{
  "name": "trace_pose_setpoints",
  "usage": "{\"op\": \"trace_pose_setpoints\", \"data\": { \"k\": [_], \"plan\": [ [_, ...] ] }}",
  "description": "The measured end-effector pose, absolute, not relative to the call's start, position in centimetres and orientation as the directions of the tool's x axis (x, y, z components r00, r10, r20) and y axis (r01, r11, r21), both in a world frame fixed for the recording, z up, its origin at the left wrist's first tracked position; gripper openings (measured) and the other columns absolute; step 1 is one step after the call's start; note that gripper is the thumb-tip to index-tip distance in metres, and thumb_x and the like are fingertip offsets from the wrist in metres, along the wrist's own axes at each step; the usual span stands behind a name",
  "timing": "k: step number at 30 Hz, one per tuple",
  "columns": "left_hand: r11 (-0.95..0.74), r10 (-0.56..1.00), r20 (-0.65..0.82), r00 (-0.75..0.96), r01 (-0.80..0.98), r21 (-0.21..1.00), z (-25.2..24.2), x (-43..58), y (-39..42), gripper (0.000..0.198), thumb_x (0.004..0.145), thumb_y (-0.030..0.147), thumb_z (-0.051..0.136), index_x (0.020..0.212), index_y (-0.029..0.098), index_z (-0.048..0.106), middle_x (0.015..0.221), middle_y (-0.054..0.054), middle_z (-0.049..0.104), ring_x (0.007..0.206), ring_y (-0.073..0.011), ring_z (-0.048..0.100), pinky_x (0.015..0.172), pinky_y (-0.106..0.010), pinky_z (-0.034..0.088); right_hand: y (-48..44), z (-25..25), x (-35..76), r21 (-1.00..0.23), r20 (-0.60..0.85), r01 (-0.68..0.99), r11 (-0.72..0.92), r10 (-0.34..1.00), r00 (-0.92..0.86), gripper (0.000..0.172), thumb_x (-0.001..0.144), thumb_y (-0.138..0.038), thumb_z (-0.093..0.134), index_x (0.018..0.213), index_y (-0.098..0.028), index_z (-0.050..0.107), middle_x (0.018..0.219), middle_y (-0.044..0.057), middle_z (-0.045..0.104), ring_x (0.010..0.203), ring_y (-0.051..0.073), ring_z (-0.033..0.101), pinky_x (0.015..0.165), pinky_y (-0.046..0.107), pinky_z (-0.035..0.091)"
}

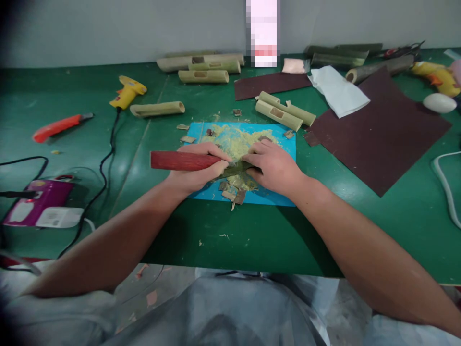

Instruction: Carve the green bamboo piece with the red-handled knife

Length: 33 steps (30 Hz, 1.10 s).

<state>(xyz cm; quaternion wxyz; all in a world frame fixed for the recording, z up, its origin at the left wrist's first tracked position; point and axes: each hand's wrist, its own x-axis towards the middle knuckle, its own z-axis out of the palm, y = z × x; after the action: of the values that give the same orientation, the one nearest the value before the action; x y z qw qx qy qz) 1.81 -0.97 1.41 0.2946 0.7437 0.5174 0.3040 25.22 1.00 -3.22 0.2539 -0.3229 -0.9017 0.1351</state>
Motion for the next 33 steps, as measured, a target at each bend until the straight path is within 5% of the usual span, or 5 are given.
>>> {"op": "trace_pose_setpoints", "data": {
  "k": [18,24,33],
  "plan": [
    [-0.399,0.916,0.349,0.195,0.513,0.76,-0.8,0.5,-0.9,0.019,0.078,0.021,0.064,0.06,0.023,0.061,0.062,0.0,0.064,0.06,-0.0171,0.061,0.06,-0.033,0.054,1.0,-3.0,25.3,-0.423,0.359,0.513,0.747,0.658,-0.661,0.025,0.096,-0.027,0.06,0.113,-0.02,0.076,0.106,0.011,0.072,0.102,0.03,0.06,0.097,0.05,0.049],
    [-0.34,0.94,0.306,0.147,0.419,0.842,-0.9,0.5,-1.2,0.012,0.086,0.032,0.067,0.081,0.023,0.074,0.068,0.0,0.069,0.059,-0.015,0.063,0.059,-0.029,0.054,1.0,-3.1,25.3,-0.427,0.371,0.506,0.75,0.655,-0.658,0.026,0.096,-0.028,0.059,0.113,-0.019,0.076,0.105,0.012,0.071,0.101,0.029,0.06,0.094,0.048,0.049],
    [-0.37,0.907,0.265,0.326,0.323,0.871,-0.5,-0.1,-1.2,0.044,0.09,0.061,0.059,0.1,0.022,0.076,0.082,-0.005,0.076,0.073,-0.0197,0.072,0.068,-0.032,0.059,0.9,-3.0,25.3,-0.429,0.361,0.506,0.749,0.655,-0.664,0.026,0.096,-0.028,0.058,0.113,-0.021,0.076,0.106,0.011,0.071,0.101,0.029,0.059,0.093,0.047,0.048]
  ]
}}
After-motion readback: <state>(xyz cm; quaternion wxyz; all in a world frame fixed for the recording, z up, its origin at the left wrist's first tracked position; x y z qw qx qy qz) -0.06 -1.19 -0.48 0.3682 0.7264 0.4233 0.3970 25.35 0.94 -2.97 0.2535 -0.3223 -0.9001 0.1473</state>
